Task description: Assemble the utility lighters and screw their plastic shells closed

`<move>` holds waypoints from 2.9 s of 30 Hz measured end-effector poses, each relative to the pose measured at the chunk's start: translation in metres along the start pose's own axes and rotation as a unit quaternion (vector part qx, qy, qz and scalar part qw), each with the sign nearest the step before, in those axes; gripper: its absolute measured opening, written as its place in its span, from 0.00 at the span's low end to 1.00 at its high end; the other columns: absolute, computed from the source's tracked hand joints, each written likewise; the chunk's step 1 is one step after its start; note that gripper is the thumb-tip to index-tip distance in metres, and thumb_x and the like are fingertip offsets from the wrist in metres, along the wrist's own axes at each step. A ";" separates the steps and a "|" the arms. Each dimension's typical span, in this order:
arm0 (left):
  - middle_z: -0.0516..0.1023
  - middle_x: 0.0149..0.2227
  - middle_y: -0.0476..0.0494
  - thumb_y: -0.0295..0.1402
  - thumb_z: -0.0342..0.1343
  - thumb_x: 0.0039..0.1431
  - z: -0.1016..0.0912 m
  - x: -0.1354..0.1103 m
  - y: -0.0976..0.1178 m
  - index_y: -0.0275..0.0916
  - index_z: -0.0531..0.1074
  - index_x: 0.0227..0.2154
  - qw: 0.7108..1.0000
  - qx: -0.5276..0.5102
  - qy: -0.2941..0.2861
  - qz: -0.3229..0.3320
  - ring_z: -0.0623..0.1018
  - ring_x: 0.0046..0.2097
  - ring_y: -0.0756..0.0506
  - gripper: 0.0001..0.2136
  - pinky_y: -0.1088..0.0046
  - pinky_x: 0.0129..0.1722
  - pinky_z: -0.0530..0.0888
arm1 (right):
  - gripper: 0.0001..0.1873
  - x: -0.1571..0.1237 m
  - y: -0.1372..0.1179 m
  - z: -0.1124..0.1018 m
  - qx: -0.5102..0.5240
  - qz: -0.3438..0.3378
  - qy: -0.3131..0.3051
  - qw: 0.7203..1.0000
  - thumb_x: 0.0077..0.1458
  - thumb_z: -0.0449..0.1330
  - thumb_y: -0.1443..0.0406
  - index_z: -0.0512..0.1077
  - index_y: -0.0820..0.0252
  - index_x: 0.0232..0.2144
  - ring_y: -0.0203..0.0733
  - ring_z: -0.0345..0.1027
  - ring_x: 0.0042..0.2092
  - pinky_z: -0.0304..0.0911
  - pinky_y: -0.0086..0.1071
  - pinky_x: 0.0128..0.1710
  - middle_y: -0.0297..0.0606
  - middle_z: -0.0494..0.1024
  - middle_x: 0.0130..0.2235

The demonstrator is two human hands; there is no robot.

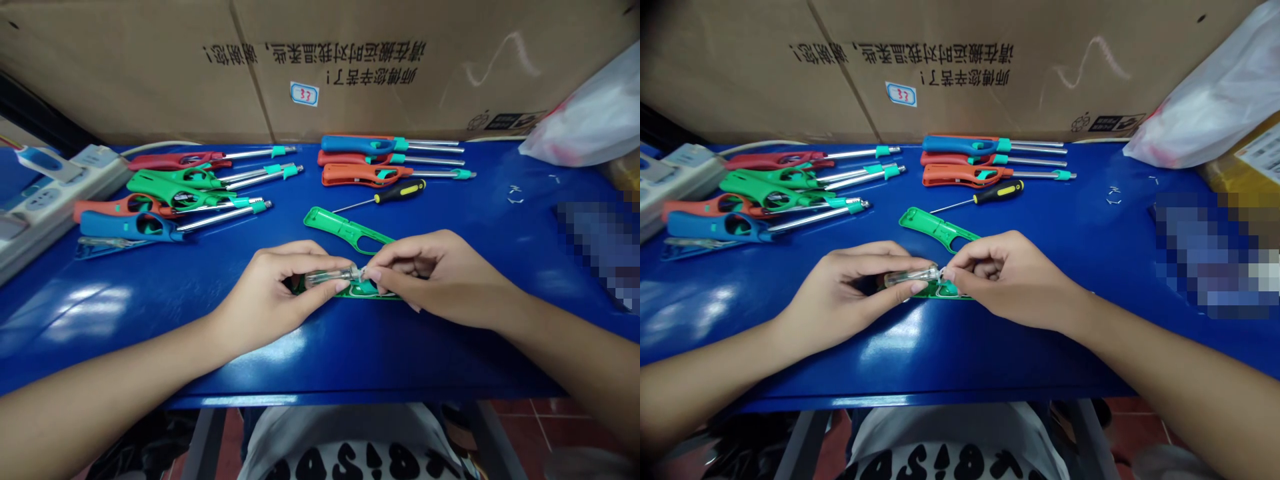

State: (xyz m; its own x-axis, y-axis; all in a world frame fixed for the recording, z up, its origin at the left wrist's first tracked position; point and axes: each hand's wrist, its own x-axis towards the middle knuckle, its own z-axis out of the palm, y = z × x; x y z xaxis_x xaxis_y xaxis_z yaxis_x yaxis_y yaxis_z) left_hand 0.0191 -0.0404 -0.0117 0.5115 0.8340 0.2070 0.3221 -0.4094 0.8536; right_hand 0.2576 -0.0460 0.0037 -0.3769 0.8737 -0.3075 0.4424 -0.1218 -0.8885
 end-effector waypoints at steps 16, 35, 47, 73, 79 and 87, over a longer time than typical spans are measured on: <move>0.82 0.38 0.45 0.27 0.65 0.61 -0.001 -0.001 -0.001 0.37 0.83 0.46 0.999 0.020 0.007 0.026 0.80 0.35 0.52 0.11 0.79 0.35 0.76 | 0.14 0.002 -0.002 -0.002 0.012 0.013 -0.017 1.000 0.61 0.63 0.56 0.80 0.59 0.30 0.30 0.65 0.22 0.61 0.25 0.20 0.35 0.78 0.26; 0.85 0.39 0.44 0.29 0.64 0.63 -0.009 0.004 -0.001 0.40 0.83 0.46 0.997 0.044 -0.025 0.058 0.82 0.36 0.50 0.10 0.77 0.36 0.78 | 0.12 -0.001 -0.004 -0.003 -0.040 0.005 0.006 0.999 0.60 0.64 0.56 0.82 0.57 0.36 0.32 0.61 0.21 0.54 0.27 0.19 0.31 0.72 0.21; 0.85 0.40 0.45 0.27 0.61 0.63 -0.032 0.007 0.002 0.39 0.81 0.43 0.968 0.146 -0.157 0.131 0.78 0.41 0.46 0.08 0.69 0.44 0.77 | 0.14 -0.010 0.001 -0.035 -0.351 -0.109 -0.059 0.928 0.57 0.66 0.54 0.75 0.52 0.43 0.36 0.61 0.28 0.56 0.31 0.30 0.30 0.70 0.31; 0.84 0.36 0.46 0.30 0.66 0.59 -0.020 0.007 -0.005 0.41 0.85 0.37 0.991 0.099 -0.085 0.038 0.81 0.38 0.48 0.04 0.74 0.40 0.78 | 0.10 -0.007 -0.001 -0.025 -0.358 -0.101 -0.010 0.928 0.62 0.62 0.56 0.76 0.54 0.35 0.36 0.65 0.29 0.58 0.33 0.31 0.34 0.76 0.34; 0.83 0.36 0.46 0.28 0.65 0.59 -0.019 0.005 -0.003 0.41 0.84 0.38 0.989 0.115 -0.082 0.054 0.81 0.37 0.48 0.06 0.74 0.39 0.77 | 0.09 -0.008 0.004 -0.028 -0.370 -0.133 -0.015 0.920 0.64 0.60 0.57 0.76 0.55 0.37 0.36 0.68 0.30 0.60 0.34 0.32 0.35 0.78 0.36; 0.82 0.39 0.44 0.29 0.63 0.62 -0.018 0.003 -0.004 0.38 0.82 0.41 0.974 0.181 -0.056 0.125 0.79 0.40 0.48 0.06 0.71 0.43 0.77 | 0.12 -0.011 -0.001 -0.030 -0.383 -0.147 -0.032 0.911 0.64 0.61 0.54 0.77 0.55 0.40 0.39 0.70 0.32 0.60 0.35 0.32 0.36 0.78 0.36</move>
State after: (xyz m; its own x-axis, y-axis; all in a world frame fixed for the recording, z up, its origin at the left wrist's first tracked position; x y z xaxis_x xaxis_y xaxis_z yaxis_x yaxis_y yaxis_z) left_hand 0.0048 -0.0297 -0.0054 0.6867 0.6544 0.3165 0.4252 -0.7147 0.5553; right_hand 0.2855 -0.0414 0.0177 -0.6071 0.7829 -0.1360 0.7434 0.4992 -0.4451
